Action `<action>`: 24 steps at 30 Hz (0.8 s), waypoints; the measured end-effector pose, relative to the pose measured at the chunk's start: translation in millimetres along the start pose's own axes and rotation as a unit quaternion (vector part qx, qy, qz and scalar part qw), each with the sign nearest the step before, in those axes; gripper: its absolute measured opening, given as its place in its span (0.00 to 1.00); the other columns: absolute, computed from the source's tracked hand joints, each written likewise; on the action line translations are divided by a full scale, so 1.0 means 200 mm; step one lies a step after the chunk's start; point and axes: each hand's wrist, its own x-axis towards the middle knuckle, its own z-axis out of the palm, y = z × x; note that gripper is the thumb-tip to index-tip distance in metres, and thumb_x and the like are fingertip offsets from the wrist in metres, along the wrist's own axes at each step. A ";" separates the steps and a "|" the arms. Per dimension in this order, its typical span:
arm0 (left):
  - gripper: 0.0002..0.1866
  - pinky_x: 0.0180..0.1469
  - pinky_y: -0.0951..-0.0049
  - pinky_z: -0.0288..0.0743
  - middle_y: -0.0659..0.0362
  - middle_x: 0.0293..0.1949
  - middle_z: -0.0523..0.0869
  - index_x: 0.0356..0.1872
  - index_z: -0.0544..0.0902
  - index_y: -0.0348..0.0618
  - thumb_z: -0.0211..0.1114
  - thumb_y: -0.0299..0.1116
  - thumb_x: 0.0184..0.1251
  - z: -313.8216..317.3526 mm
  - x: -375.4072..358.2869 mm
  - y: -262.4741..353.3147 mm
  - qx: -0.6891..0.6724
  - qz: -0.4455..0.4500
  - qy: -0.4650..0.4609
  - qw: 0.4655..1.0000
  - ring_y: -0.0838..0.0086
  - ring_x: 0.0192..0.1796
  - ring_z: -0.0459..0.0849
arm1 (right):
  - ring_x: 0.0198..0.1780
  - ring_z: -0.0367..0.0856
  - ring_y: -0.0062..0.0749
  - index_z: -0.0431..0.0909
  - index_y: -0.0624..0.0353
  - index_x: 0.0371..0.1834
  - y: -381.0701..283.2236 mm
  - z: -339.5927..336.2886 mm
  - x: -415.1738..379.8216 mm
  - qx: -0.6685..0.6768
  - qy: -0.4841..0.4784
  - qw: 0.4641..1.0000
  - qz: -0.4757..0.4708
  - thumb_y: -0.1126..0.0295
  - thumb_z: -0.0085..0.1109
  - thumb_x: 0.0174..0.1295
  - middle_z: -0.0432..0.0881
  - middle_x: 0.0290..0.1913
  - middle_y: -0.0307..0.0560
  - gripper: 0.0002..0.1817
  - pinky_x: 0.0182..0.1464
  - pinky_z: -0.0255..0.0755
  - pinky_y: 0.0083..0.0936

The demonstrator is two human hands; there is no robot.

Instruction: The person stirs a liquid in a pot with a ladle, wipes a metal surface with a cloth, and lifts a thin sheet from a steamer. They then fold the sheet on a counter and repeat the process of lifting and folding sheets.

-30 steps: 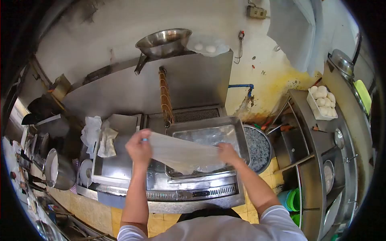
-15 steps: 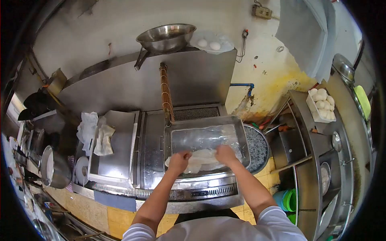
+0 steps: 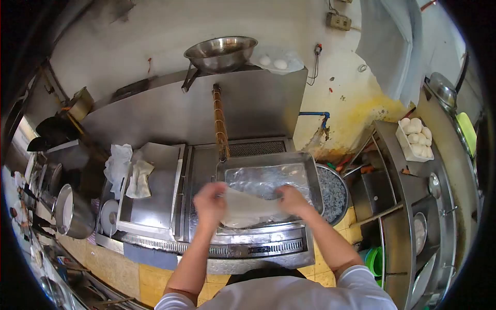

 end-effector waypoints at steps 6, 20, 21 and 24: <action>0.15 0.49 0.67 0.87 0.51 0.40 0.94 0.43 0.91 0.38 0.67 0.17 0.55 0.03 -0.03 0.22 -0.056 0.021 -0.030 0.998 0.64 0.43 0.94 | 0.52 0.88 0.62 0.87 0.66 0.51 -0.55 -0.02 0.01 0.251 -0.109 0.957 0.102 0.70 0.62 0.60 0.88 0.46 0.71 0.18 0.58 0.79 0.50; 0.08 0.47 0.66 0.83 0.49 0.41 0.94 0.44 0.92 0.40 0.73 0.33 0.73 0.15 -0.09 0.27 -0.143 -0.155 -0.145 0.967 0.64 0.41 0.92 | 0.34 0.76 0.26 0.84 0.64 0.36 -0.71 -0.22 -0.12 0.326 -0.038 0.942 0.073 0.63 0.66 0.71 0.80 0.28 0.45 0.13 0.41 0.74 0.29; 0.10 0.47 0.67 0.83 0.50 0.40 0.94 0.47 0.92 0.41 0.73 0.34 0.73 0.16 -0.10 0.23 -0.152 -0.144 -0.167 0.964 0.67 0.40 0.91 | 0.33 0.73 0.23 0.83 0.64 0.35 -0.70 -0.27 -0.13 0.270 -0.066 0.955 0.102 0.62 0.66 0.73 0.79 0.27 0.42 0.14 0.39 0.72 0.26; 0.13 0.48 0.68 0.82 0.50 0.39 0.94 0.53 0.92 0.42 0.73 0.38 0.74 0.18 -0.20 0.12 -0.147 -0.112 -0.259 0.948 0.72 0.39 0.89 | 0.33 0.73 0.19 0.85 0.62 0.35 -0.66 -0.27 -0.17 0.302 0.017 0.948 0.096 0.64 0.65 0.74 0.81 0.28 0.38 0.13 0.39 0.71 0.24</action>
